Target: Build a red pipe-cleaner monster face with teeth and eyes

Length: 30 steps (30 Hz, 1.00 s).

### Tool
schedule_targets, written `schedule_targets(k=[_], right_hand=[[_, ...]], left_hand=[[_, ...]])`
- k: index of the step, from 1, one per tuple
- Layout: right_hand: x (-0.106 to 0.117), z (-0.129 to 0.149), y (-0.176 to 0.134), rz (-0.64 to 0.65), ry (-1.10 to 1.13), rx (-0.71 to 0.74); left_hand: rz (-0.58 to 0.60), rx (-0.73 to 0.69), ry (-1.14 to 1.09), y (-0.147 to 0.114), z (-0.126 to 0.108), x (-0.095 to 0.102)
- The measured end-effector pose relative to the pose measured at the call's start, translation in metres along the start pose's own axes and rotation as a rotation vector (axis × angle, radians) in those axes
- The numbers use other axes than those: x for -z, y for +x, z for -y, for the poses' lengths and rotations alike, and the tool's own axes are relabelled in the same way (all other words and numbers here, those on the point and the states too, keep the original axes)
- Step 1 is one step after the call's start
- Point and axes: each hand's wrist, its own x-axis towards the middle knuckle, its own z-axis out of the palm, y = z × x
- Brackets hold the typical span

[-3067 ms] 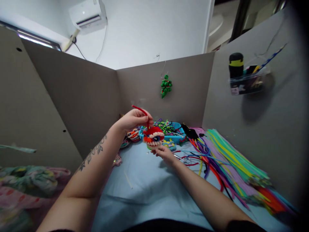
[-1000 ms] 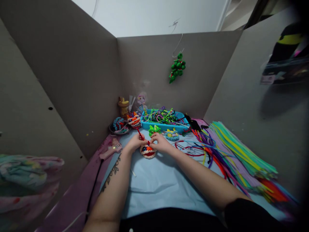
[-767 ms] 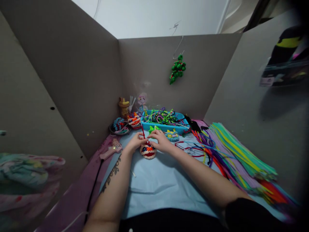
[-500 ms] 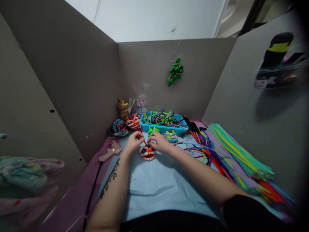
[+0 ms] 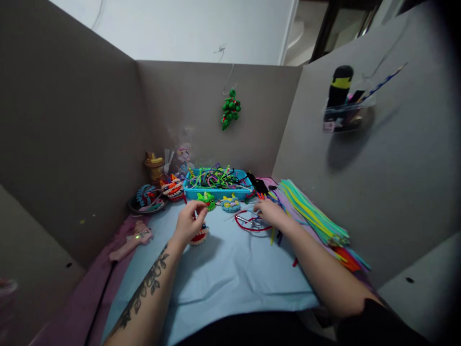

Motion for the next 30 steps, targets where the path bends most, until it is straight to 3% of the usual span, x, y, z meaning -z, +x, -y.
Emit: schedule_targets(k=[3, 7, 10, 14, 19, 21, 25, 30], right_hand=[[-0.007, -0.005, -0.005, -0.001, -0.106, -0.027], [-0.009, -0.011, -0.012, 0.02, -0.108, -0.021], [-0.007, -0.011, -0.016, -0.028, -0.178, -0.08], [0.007, 0.0, -0.015, -0.245, -0.182, -0.216], [0.024, 0.012, -0.008, -0.3, 0.009, -0.148], [0.024, 0.011, -0.008, -0.246, 0.079, -0.067], [0.018, 0.006, -0.017, 0.021, 0.049, -0.037], [0.023, 0.007, -0.043, 0.079, -0.015, -0.013]], left_hand=[[0.237, -0.085, 0.065, -0.004, -0.019, -0.019], [0.361, -0.137, 0.064, -0.011, -0.028, -0.039], [0.353, -0.123, 0.048, -0.014, -0.027, -0.048], [0.298, -0.034, -0.012, -0.018, -0.027, -0.054], [0.276, 0.025, -0.041, -0.025, -0.019, -0.061], [0.269, 0.027, -0.032, -0.028, -0.013, -0.062], [0.248, -0.001, -0.01, -0.031, -0.008, -0.06], [0.275, -0.035, -0.015, -0.035, -0.012, -0.057]])
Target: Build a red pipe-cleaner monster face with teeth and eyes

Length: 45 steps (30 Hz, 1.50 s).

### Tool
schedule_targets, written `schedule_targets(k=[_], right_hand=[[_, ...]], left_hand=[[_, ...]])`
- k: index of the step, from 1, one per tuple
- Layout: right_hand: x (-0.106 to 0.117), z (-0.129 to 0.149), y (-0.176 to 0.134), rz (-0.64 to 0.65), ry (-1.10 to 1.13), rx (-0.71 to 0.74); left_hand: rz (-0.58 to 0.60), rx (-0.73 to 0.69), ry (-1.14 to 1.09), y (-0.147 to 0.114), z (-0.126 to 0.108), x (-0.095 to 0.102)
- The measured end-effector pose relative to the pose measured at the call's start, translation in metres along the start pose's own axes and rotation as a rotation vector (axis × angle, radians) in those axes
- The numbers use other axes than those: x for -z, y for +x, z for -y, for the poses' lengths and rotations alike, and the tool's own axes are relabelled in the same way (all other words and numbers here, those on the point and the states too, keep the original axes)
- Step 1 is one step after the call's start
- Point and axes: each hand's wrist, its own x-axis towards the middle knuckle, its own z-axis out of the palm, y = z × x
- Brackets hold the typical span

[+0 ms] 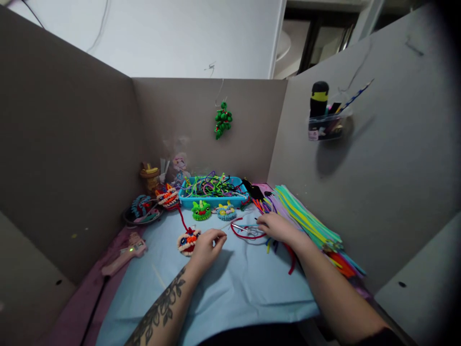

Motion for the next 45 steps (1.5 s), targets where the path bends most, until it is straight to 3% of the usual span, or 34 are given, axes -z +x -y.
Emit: schedule_targets(k=[6, 8, 10, 13, 15, 18, 21, 26, 29, 32, 35, 37, 40, 45], right_hand=[[-0.003, -0.012, -0.023, -0.064, -0.207, -0.03], [0.005, -0.02, -0.025, -0.169, -0.168, -0.017], [0.021, -0.023, -0.026, -0.435, -0.091, -0.029], [0.05, -0.003, -0.025, -1.067, 0.067, -0.144], [0.059, 0.03, -0.021, -1.228, 0.248, -0.052], [0.044, 0.089, -0.008, -1.009, 0.483, 0.229], [0.007, 0.131, 0.008, -1.003, 0.502, 0.323], [-0.036, 0.141, 0.02, -1.077, 0.377, 0.389], [-0.044, 0.134, 0.021, -1.025, 0.347, 0.443], [-0.047, 0.13, 0.023, -1.005, 0.403, 0.424], [-0.049, 0.127, 0.024, -1.064, 0.467, 0.396], [-0.048, 0.125, 0.023, -1.115, 0.49, 0.408], [-0.045, 0.124, 0.018, -1.138, 0.464, 0.43], [-0.039, 0.125, 0.017, -1.059, 0.237, 0.427]], left_hand=[[0.044, -0.055, 0.028, -0.005, -0.005, -0.005], [0.046, -0.068, 0.033, -0.005, -0.005, -0.006], [0.023, -0.071, 0.024, -0.004, -0.004, -0.006], [-0.06, -0.051, -0.032, -0.003, -0.005, -0.005], [-0.148, -0.045, -0.094, -0.002, -0.006, -0.002], [-0.287, -0.068, -0.182, -0.001, -0.008, 0.006], [-0.334, -0.051, -0.268, -0.001, -0.006, 0.012], [-0.355, 0.093, -0.447, -0.001, -0.005, 0.012], [-0.372, 0.027, -0.431, 0.001, -0.012, 0.015], [-0.416, -0.242, -0.26, 0.004, -0.022, 0.028], [-0.36, -0.538, 0.119, 0.009, -0.03, 0.047], [-0.358, -0.526, 0.412, 0.011, -0.031, 0.055], [-0.279, -0.39, 0.751, 0.012, -0.027, 0.054], [-0.071, -0.261, 0.963, 0.006, -0.015, 0.038]])
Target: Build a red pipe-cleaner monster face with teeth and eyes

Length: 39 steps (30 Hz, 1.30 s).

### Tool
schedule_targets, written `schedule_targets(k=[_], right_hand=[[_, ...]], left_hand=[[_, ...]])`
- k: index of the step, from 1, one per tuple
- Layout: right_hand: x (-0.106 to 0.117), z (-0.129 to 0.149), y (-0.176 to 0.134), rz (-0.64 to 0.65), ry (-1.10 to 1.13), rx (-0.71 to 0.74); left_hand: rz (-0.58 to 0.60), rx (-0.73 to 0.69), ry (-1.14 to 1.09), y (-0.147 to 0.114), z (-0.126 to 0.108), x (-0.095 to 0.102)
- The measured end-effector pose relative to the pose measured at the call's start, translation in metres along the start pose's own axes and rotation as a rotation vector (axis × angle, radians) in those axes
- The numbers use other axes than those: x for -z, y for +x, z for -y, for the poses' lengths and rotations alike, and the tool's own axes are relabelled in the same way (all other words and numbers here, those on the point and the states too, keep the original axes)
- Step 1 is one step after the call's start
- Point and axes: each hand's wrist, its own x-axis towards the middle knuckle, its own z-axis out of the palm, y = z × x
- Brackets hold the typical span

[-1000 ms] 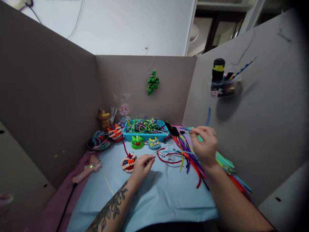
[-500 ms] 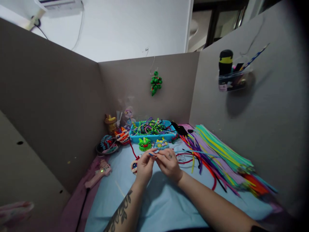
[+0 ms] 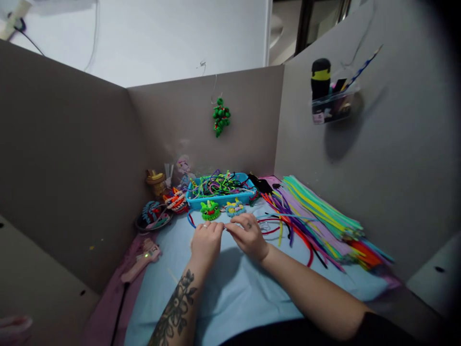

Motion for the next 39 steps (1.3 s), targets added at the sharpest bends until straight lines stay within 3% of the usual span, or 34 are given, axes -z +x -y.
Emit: schedule_targets(k=[10, 19, 23, 32, 39], right_hand=[[-0.009, -0.002, -0.001, 0.227, -0.084, -0.112], [-0.017, -0.011, 0.008, 0.136, 0.442, -0.586], [-0.012, -0.012, 0.01, 0.133, 0.487, -0.623], [-0.005, -0.021, 0.013, -0.118, 0.864, -0.924], [-0.008, -0.014, 0.02, -0.374, 1.169, -1.092]], left_hand=[[0.034, 0.004, -0.102, -0.001, 0.001, -0.01], [-0.115, 0.168, -0.407, 0.01, 0.001, -0.007], [-0.126, 0.117, -0.421, 0.022, -0.004, -0.003], [-0.262, 0.258, -0.763, 0.035, -0.014, -0.003], [-0.207, 0.532, -1.044, 0.047, -0.022, -0.003]])
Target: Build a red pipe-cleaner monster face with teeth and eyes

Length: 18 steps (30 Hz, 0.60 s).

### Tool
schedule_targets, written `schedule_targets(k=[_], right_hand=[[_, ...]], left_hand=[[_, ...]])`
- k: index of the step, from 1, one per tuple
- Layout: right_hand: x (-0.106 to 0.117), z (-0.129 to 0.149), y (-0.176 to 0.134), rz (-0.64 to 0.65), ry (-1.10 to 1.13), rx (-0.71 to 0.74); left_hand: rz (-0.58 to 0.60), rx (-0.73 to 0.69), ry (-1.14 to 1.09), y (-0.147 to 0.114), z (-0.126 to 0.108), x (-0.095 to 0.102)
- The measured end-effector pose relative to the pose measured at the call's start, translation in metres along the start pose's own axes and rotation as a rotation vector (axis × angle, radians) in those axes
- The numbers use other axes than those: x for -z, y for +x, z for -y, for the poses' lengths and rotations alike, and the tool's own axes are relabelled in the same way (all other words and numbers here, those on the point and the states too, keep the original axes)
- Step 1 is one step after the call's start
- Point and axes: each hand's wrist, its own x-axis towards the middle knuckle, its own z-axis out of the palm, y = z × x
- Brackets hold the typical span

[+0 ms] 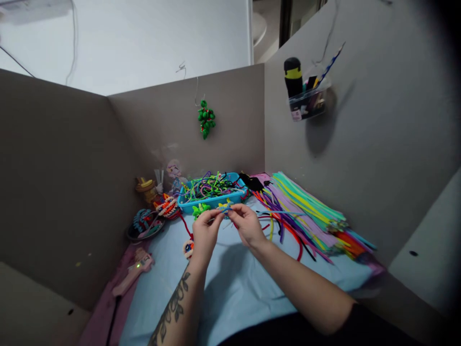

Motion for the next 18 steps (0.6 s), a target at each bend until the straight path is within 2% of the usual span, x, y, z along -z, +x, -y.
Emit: schedule_targets(k=[6, 10, 15, 18], right_hand=[[-0.005, 0.001, -0.003, -0.047, 0.123, -0.084], [-0.005, 0.001, -0.004, 0.004, 0.043, -0.104], [0.004, 0.002, 0.0, 0.124, -0.171, -0.01], [0.011, 0.006, 0.003, 0.196, -0.407, 0.149]], left_hand=[[0.007, 0.037, -0.063, -0.002, -0.002, -0.007], [-0.007, 0.022, -0.059, -0.003, -0.002, -0.007], [0.056, -0.019, -0.025, 0.0, -0.001, -0.001], [0.101, -0.103, 0.048, 0.001, 0.0, 0.004]])
